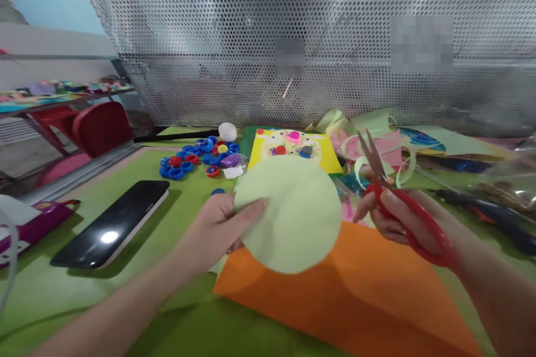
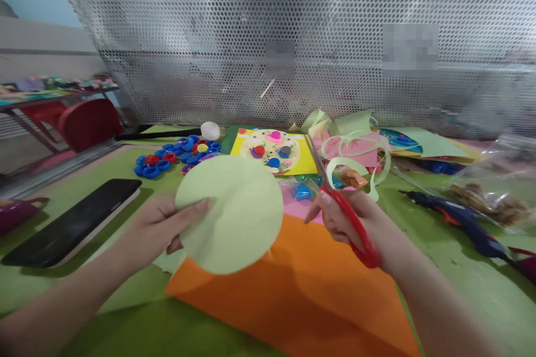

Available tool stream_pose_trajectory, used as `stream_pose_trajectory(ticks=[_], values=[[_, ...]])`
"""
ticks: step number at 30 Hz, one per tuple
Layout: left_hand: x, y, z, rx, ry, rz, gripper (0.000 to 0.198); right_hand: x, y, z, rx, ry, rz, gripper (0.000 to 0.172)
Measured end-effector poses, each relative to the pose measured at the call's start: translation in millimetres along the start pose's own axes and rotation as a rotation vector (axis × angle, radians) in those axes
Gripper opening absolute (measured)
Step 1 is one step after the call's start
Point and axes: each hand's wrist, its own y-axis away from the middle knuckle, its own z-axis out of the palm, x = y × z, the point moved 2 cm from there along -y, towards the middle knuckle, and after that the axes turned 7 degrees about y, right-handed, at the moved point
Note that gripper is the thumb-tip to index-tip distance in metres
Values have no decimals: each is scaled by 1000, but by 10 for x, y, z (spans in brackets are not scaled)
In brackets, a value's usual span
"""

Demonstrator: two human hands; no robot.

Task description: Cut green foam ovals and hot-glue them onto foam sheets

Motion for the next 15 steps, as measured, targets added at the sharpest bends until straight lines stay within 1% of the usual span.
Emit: stream_pose_trajectory(ticks=[2,5,6,9,11,13,15], values=[[-20,-49,-13,39,3,-1,43,-20,-44,3,59,-27,-16,56],[-79,-99,28,8,-1,3,43,-44,-65,136,43,14,-5,53],[-107,-108,54,-16,-16,9,43,-44,-66,200,18,33,-3,50],[-194,-124,132,-79,-72,50,43,-29,-81,348,-10,29,-77,30],[-235,-128,166,-93,-93,97,44,5,-120,358,38,-15,-128,25],[-253,-127,194,-79,-106,166,46,68,-187,306,115,-61,-147,28],[-256,-125,247,-77,-240,269,58,163,-274,239,197,-86,-153,31]])
